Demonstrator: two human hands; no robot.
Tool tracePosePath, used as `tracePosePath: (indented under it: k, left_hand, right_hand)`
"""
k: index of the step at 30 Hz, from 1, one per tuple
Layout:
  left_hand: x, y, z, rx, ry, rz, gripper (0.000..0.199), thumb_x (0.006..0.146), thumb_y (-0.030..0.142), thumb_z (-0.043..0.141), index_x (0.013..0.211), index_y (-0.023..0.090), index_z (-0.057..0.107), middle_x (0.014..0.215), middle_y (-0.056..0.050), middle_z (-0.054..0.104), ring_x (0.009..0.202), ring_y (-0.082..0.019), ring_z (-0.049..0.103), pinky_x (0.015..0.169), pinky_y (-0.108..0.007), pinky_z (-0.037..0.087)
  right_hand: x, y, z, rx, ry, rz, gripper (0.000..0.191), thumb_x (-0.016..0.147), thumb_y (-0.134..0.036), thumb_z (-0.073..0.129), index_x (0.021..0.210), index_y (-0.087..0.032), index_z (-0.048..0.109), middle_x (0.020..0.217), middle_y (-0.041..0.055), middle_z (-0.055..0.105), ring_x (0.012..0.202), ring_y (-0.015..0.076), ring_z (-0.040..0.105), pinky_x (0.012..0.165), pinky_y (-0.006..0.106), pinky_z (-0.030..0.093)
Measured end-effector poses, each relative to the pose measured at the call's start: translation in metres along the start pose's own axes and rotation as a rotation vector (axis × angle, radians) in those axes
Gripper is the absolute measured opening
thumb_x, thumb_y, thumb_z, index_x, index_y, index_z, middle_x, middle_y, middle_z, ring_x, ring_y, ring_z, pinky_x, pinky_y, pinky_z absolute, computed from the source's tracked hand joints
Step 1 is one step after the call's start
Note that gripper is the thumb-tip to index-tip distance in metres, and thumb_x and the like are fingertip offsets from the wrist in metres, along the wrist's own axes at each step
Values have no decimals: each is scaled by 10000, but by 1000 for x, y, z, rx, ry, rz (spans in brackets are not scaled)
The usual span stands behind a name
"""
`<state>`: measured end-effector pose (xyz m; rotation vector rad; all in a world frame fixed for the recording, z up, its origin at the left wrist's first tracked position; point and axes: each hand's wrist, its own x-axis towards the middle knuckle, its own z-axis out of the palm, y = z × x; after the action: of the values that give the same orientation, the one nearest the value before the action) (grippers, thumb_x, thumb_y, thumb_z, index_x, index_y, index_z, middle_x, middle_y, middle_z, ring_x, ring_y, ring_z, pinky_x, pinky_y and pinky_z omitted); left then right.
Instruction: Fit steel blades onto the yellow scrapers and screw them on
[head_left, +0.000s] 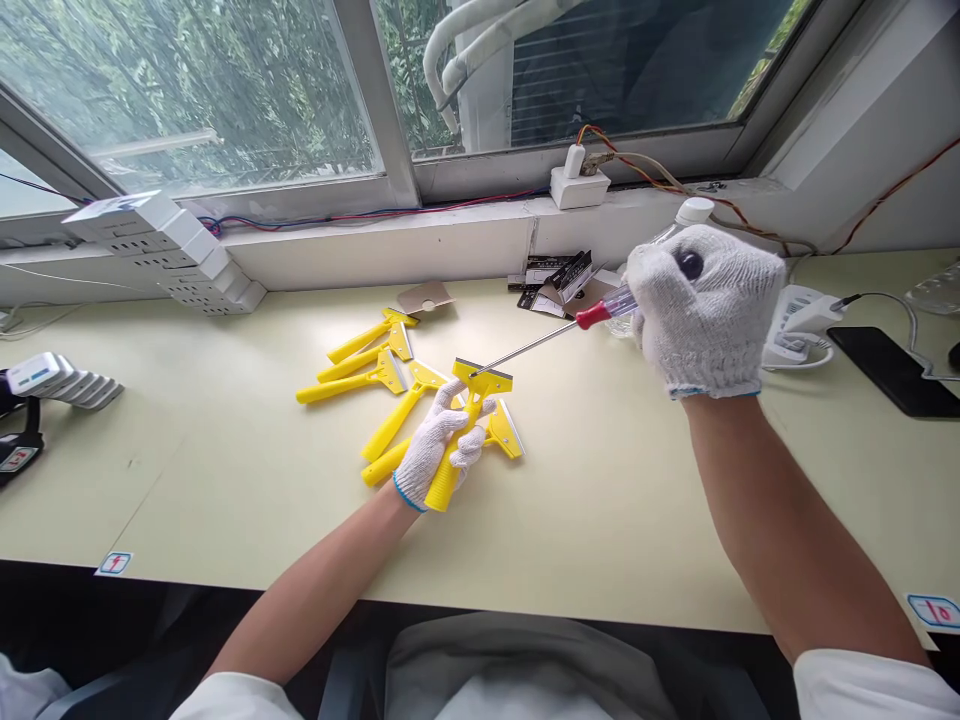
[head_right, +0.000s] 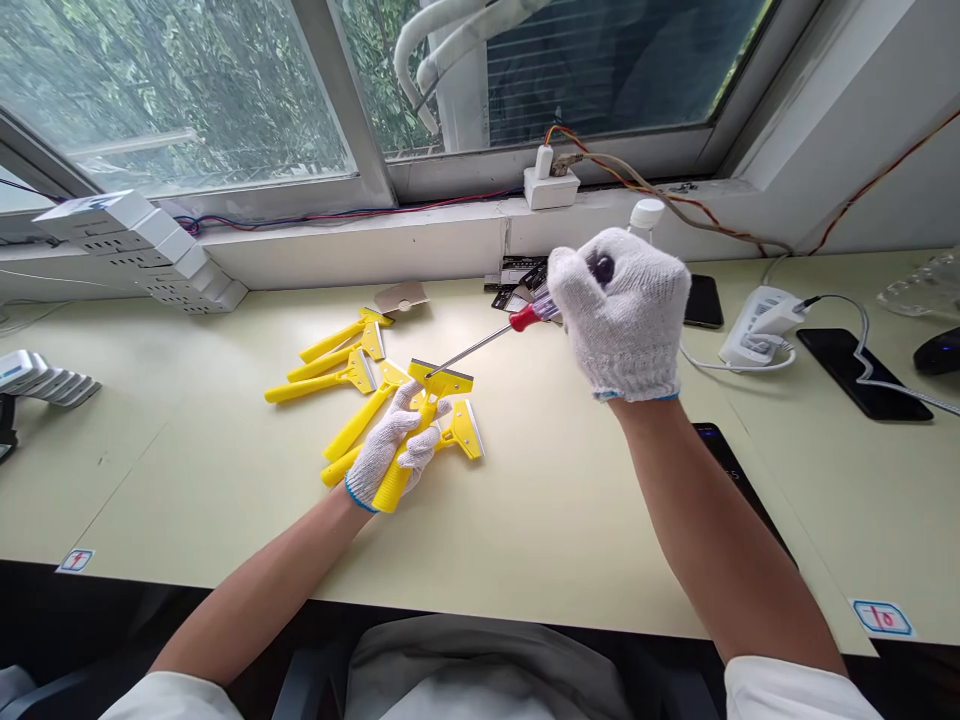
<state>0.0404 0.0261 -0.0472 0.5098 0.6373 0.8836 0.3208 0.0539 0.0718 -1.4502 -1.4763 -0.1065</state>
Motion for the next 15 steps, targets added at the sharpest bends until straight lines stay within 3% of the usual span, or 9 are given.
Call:
tracePosePath:
  k: [2,6,10,15]
  left_hand:
    - [1,-1,-1,-7,33,14,644,888,114,698,1446,345,475,1211,-68,660,553,-17,493,443,-95,394]
    - [1,-6,-2,17,31,10,642,889,103,687,1450,334,473,1209,-74,664,560,-27,511,453,-111,411]
    - [-2,-13,-1,51,8,-14,620,898,112,684,1435,326,462,1229,-89,678,552,-33,521,450,-123,401]
    - [-5,-16,3,67,27,-10,652,869,118,707,1441,312,462,1194,-84,679,560,-54,547,449,-143,414]
  right_hand:
    - [-2,-6,-4,69,19,-155,265,1002,-317,646,757,-225,606,672,-7,566,649,151,517,679,341,407]
    - [3,-10,-26,237,-200,-485,177,993,-376,758,917,-225,705,823,10,713,680,146,584,694,337,463]
    - [11,-9,-50,240,-373,-636,108,987,-233,763,1085,-197,734,1019,86,742,889,200,691,809,376,559]
    - [10,-12,-66,178,-482,-677,75,972,-156,758,1024,-210,759,1073,82,744,1041,237,747,883,397,590]
